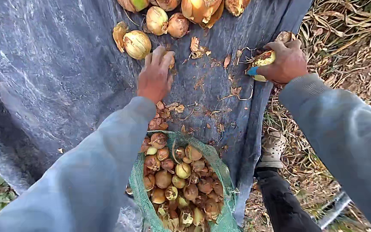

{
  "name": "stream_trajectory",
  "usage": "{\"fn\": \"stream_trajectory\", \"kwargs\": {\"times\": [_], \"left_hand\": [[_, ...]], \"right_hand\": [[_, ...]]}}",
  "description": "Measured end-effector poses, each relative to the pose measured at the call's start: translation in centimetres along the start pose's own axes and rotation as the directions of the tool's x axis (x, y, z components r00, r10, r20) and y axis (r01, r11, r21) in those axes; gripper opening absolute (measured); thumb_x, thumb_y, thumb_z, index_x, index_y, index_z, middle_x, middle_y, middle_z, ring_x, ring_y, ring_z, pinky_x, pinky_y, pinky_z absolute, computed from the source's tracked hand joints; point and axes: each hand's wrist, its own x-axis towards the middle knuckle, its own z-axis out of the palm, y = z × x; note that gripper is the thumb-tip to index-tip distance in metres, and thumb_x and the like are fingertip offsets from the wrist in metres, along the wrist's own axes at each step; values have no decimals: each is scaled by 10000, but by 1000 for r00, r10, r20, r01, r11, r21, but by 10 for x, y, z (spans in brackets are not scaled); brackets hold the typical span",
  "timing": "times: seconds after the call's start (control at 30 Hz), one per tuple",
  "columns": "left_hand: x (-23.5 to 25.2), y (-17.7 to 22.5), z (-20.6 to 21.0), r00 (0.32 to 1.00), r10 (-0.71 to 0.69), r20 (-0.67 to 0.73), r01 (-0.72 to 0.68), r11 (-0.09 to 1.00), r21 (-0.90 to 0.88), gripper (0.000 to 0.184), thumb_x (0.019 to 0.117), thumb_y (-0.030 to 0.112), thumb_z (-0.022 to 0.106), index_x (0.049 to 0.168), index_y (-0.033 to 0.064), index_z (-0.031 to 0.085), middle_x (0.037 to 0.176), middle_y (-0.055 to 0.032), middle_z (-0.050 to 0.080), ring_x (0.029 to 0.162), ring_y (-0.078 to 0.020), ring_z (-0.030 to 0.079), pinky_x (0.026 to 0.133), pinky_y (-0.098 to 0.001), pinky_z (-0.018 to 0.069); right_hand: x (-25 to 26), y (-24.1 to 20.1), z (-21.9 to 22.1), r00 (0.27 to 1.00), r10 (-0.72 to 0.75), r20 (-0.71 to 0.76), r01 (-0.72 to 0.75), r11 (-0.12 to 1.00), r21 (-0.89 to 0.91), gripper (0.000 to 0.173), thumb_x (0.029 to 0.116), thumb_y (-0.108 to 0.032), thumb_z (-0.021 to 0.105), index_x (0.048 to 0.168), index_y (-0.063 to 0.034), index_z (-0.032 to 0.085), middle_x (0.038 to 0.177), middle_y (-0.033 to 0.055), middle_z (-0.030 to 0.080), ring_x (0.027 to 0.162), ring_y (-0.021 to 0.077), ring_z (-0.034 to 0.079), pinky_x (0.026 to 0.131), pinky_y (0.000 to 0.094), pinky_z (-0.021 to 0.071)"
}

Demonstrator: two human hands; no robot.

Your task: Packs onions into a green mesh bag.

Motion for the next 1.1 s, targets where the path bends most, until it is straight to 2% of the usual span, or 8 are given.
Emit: {"fn": "stream_trajectory", "kwargs": {"times": [0.2, 0.3, 0.37, 0.57, 0.67, 0.93, 1.0, 1.1], "left_hand": [[-34, 21, 17, 971, -219, 95, 238, 905, -351, 504, 857, 241, 788, 1310, 91, 629, 1291, -172, 614, 1178, -340, 626, 938, -541, 561], [-140, 18, 11, 826, 37, 563, 328, 781, -532, 473, 855, 366, 835, 1229, 101, 717, 1244, -124, 682, 1153, -274, 653, 999, -526, 545], [-191, 6, 18, 773, -113, 624, 383, 868, -316, 546, 896, 444, 783, 1330, 132, 671, 1381, -131, 614, 1305, -333, 557, 1086, -618, 436], [-209, -31, 79, 595, -709, 378, 784, 616, -79, 585, 950, 519, 694, 1393, 145, 615, 1507, -229, 469, 1390, -482, 424, 1037, -718, 399], [-220, -17, 83, 650, -707, 277, 750, 656, -83, 392, 949, 447, 717, 1245, 191, 700, 1425, -178, 531, 1341, -450, 456, 978, -697, 419], [-371, 59, 15, 887, -445, 123, 434, 895, 105, 654, 903, 278, 706, 1503, 95, 519, 1489, -269, 518, 1365, -494, 498, 1082, -691, 388], [-424, 80, -16, 707, -600, 373, 558, 798, 227, 814, 923, 215, 697, 1620, 75, 300, 1552, -326, 409, 1402, -519, 445, 1101, -690, 373], [-470, 106, -53, 154, -686, 711, 635, 620, 461, 793, 1003, 197, 577, 1633, 9, 133, 1435, -291, 545, 1255, -426, 617, 1024, -561, 517]], "right_hand": [[-54, -10, 11, 984, -119, 131, 60, 919, 389, 540, 789, -331, 757, 1292, -186, 623, 1216, 192, 653, 1032, 367, 677, 791, 643, 557], [-145, -44, 21, 688, -473, 551, 139, 831, 539, 228, 935, -211, 706, 1161, -208, 741, 1091, 17, 731, 949, 170, 700, 826, 477, 597], [-193, -74, 44, 579, -429, 693, 171, 896, 411, 290, 954, -260, 719, 1234, -179, 718, 1115, 81, 702, 920, 246, 688, 781, 509, 579], [-231, -125, 145, 694, 121, 709, 31, 980, -198, 979, 854, -179, 801, 1647, -173, 228, 1540, 330, 383, 1250, 560, 546, 895, 664, 544], [-247, -110, 161, 705, 233, 670, -18, 950, -312, 736, 954, -125, 678, 1591, -55, 318, 1461, 359, 467, 1142, 523, 640, 908, 626, 553], [-331, -85, 59, 581, 279, 765, 9, 937, -349, 456, 1041, -172, 515, 1466, -7, 506, 1369, 285, 609, 1244, 471, 612, 989, 652, 500], [-369, -73, 24, 492, 287, 822, 26, 939, -343, 490, 1010, -165, 562, 1468, 1, 501, 1404, 309, 568, 1262, 497, 587, 998, 673, 492], [-435, -63, -37, 348, 279, 895, 0, 955, -298, 502, 1006, -180, 590, 1478, -31, 499, 1440, 311, 533, 1301, 485, 560, 1025, 661, 477]]}}
